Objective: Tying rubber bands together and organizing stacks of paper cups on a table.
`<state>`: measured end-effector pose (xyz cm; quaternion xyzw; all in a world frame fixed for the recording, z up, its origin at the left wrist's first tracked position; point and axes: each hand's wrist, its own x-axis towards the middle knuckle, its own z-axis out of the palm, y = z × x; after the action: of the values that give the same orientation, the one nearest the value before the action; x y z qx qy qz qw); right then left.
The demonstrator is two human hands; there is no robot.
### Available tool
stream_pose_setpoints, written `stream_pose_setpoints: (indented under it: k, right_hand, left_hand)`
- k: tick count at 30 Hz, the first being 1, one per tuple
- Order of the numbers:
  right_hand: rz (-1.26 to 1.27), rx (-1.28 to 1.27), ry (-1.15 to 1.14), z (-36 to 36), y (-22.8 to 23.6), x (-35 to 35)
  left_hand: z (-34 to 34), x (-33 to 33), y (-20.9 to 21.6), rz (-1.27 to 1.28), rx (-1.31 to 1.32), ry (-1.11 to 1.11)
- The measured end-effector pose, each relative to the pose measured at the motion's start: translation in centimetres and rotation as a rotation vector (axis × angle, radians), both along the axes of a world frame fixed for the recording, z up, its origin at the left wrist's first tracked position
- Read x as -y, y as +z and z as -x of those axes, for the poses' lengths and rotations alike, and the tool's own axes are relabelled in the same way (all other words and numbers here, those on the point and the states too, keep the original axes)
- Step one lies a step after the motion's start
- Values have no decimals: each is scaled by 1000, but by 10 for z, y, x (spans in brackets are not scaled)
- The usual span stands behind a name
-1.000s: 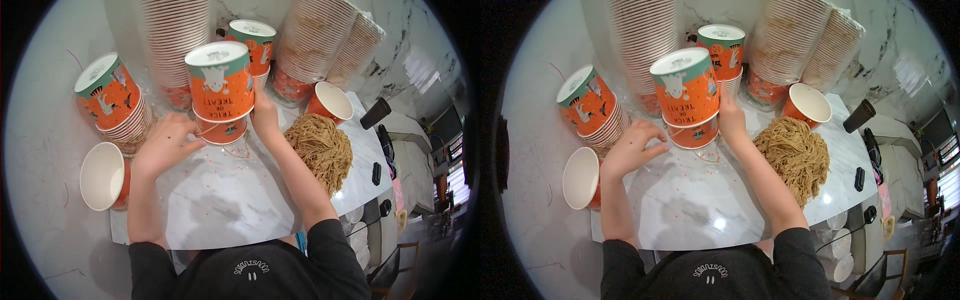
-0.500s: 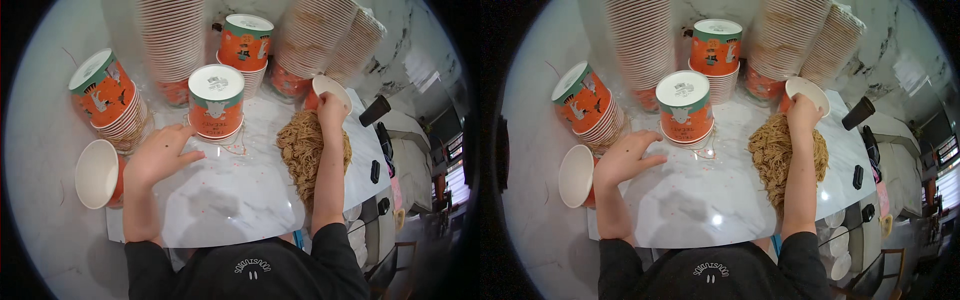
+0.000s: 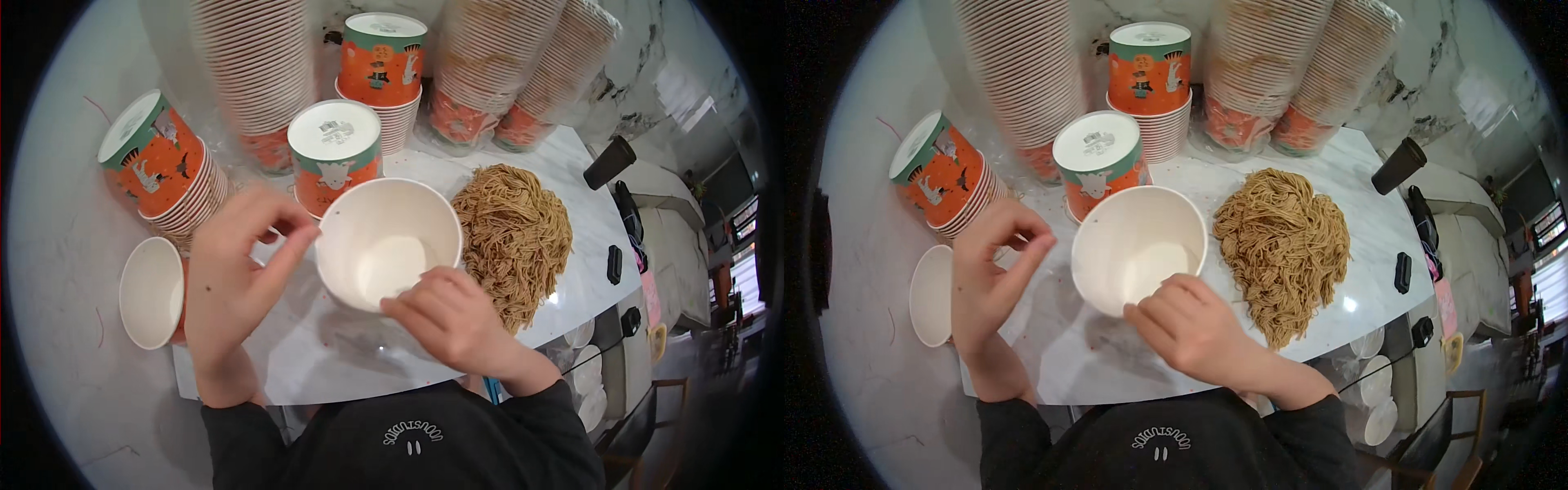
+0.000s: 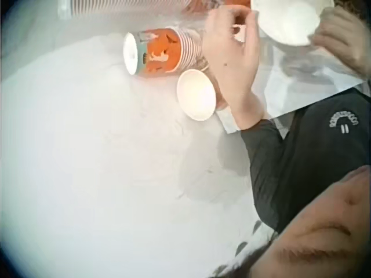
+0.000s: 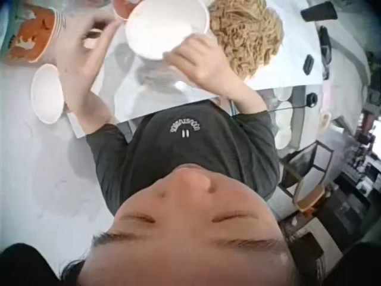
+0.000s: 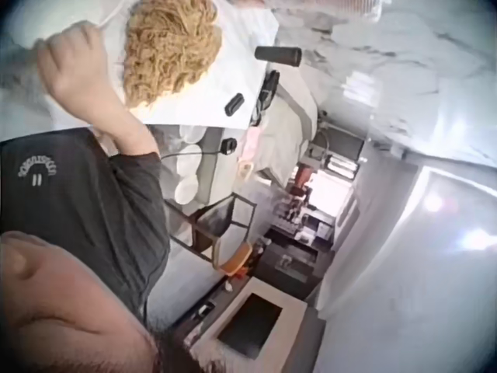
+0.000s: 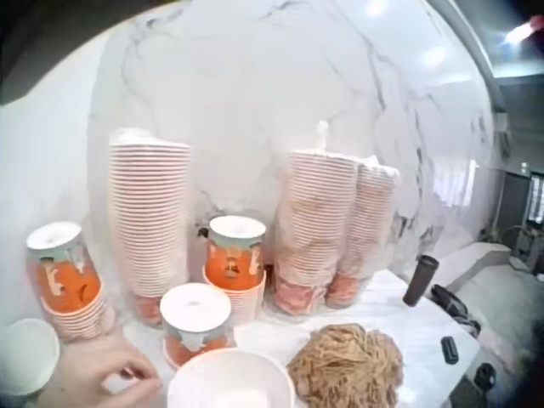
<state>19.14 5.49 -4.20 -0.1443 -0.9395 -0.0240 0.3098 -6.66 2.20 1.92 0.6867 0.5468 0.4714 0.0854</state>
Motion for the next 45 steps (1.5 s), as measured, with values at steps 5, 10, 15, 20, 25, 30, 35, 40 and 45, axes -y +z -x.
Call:
stream_pose_setpoints:
  k: [5,10,15,20,25,30,35,40,45]
  right_hand:
    - [260,-240,3,-10,-3,-9]
    - [137,-440,-835,-83,19,-49]
    - [312,-254,-1043,-119,-22,-73]
    - [400,-393,-946,-109,-1,-81]
    - [472,-556,-585,-81,42,-70]
    - [425,-256,-942,-103,46,-77]
    - [381,-254,-774,-121,12,-83]
    - [171,-88,-649,-125,9,-99]
    - [470,-233,-717,-124,73,-173]
  left_hand:
    - [-2,2,-9,158,-181,-95]
    - [-5,3,-7,194,-209,-72]
    - [-11,1,-8,211,-225,-88]
    - [-13,4,-10,200,-247,-98]
    - [-17,5,-13,197,-18,-65]
    - [-16,9,-7,187,1,-54]
    - [-19,12,-5,198,-15,-60]
    - [-20,13,-7,195,-19,-63]
    - [-23,15,-7,213,-23,-75]
